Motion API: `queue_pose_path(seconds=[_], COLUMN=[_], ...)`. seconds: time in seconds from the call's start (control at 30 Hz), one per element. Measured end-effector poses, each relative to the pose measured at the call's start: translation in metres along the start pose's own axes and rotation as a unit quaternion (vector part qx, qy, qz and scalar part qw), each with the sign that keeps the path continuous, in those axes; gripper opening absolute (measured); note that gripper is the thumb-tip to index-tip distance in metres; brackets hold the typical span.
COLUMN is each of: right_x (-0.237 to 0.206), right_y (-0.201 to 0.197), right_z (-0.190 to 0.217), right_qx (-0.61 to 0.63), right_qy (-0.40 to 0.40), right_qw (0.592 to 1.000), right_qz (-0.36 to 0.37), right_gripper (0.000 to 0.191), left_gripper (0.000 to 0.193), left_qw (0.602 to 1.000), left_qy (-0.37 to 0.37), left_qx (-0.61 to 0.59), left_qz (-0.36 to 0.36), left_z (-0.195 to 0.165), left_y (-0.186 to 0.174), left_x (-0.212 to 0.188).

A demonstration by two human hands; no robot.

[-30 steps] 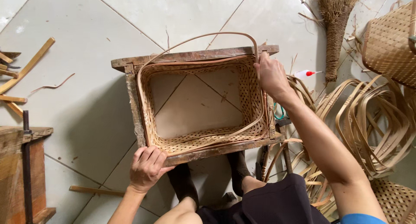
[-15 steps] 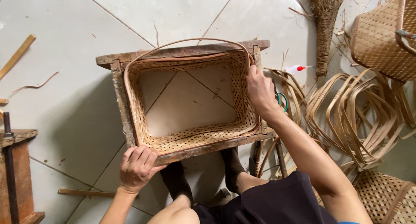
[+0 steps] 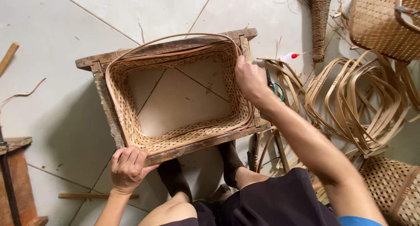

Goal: The person fits a flexible rattan frame into a wooden mold, then inserts a pre-woven rattan basket body into the mold. They use a hammer to tap the frame and basket edges into place, then add a second rattan rim around the top and secure it with the hammer.

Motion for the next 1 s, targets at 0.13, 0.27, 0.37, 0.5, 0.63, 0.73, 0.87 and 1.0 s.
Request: queue_pose_path(seconds=[0.13, 0.27, 0.37, 0.5, 0.63, 0.73, 0.87, 1.0], right_x=[-0.046, -0.125, -0.14, -0.126, -0.122, -0.128, -0.148, -0.174], right_y=[-0.033, -0.013, 0.029, 0.057, 0.064, 0.061, 0.045, 0.005], right_z=[0.018, 0.077, 0.094, 0.086, 0.08, 0.087, 0.093, 0.077], right_qx=[-0.085, 0.144, 0.278, 0.37, 0.398, 0.368, 0.266, 0.046], right_qy=[-0.137, -0.331, -0.32, -0.218, -0.173, -0.216, -0.263, -0.324], right_qw=[0.985, 0.931, 0.903, 0.89, 0.883, 0.895, 0.927, 0.937], right_qz=[-0.064, -0.058, 0.064, 0.15, 0.178, 0.135, 0.024, -0.124], right_gripper=[0.034, 0.025, 0.029, 0.024, 0.022, 0.022, 0.022, 0.066], left_gripper=[0.054, 0.053, 0.052, 0.055, 0.055, 0.056, 0.055, 0.056], left_qw=[1.0, 1.0, 1.0, 1.0, 1.0, 1.0, 1.0, 0.999], left_qy=[-0.005, -0.004, -0.003, -0.006, -0.005, -0.006, -0.009, -0.008], left_qx=[-0.015, -0.009, -0.019, -0.018, -0.021, -0.022, -0.021, -0.034], left_qz=[-0.007, -0.001, -0.005, 0.002, -0.006, -0.001, 0.003, -0.012], left_z=[0.001, 0.001, 0.0, 0.001, 0.002, 0.002, 0.003, 0.003], left_y=[-0.001, 0.0, -0.001, 0.002, 0.001, 0.002, 0.003, -0.003], left_x=[0.001, 0.001, 0.001, 0.001, 0.001, 0.0, 0.001, 0.003])
Point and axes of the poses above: each hand's wrist, its own x-axis towards the middle knuckle, its own y-axis out of the palm, z = x × y, the point moved 10 cm from there along x, towards the middle knuckle, and after that the axes turned 7 degrees about -y, right-handed, at the moved point
